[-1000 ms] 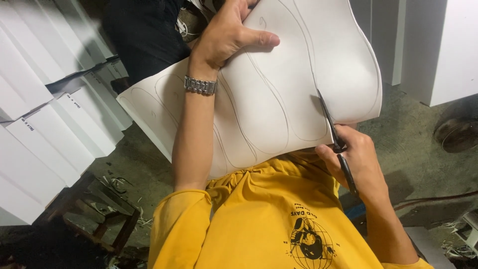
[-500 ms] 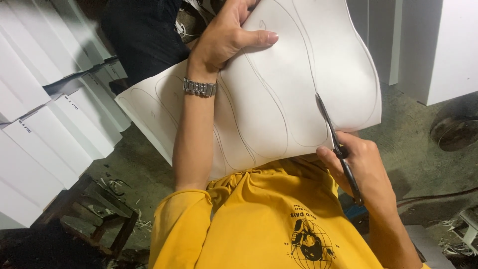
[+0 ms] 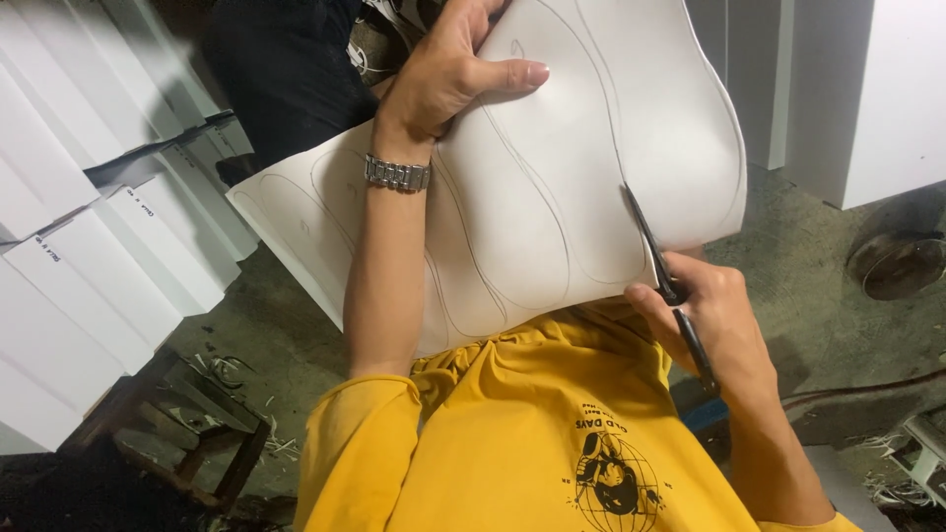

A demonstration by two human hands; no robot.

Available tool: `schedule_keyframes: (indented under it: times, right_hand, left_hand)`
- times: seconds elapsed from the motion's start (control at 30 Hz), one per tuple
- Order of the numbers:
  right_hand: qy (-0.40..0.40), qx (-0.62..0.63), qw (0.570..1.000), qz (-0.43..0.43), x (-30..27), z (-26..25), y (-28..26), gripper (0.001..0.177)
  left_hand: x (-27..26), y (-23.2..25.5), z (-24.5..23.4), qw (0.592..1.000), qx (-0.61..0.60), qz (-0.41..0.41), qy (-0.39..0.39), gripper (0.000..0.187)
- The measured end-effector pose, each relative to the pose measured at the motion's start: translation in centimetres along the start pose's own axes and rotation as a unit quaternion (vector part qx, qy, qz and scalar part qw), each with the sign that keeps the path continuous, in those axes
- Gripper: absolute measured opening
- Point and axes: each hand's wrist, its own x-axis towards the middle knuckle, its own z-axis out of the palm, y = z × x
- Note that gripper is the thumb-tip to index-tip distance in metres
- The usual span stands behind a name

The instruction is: The person uses scissors to cut out shoe insole shapes from a large sheet of white foam. They carefully follow the drawn outlines, separating each insole and placing the finished pieces onto a nearby table.

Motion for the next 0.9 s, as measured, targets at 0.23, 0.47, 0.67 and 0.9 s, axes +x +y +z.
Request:
schedule_keyframes:
  times: [0.23, 0.47, 0.67, 0.9]
  right_hand:
    - [0.006, 0.000, 1.000, -0.016, 0.3, 0.4, 1.2, 0.047]
    - [0.007, 0.041, 0.999, -0.013, 0.7, 0.4, -0.4, 0.047]
    - [0.032, 0.066, 0.997, -0.012, 0.6, 1.5, 0.0, 0.047]
    - [0.057, 0.074, 0.994, -0.052, 0.5, 1.7, -0.8, 0.071]
  left_hand:
    - [-0.1, -0.5, -0.2, 1.000, -0.004, 0.002, -0.008, 0.050]
    - [-0.2, -0.7, -0.2, 1.000, 0.012, 0.027, -0.008, 0.054]
    - [-0.2, -0.3, -0.4, 0.997, 0.057, 0.041, -0.015, 0.055]
    - [0.1, 0.6, 0.2, 0.999, 0.027, 0.015, -0.023, 0.050]
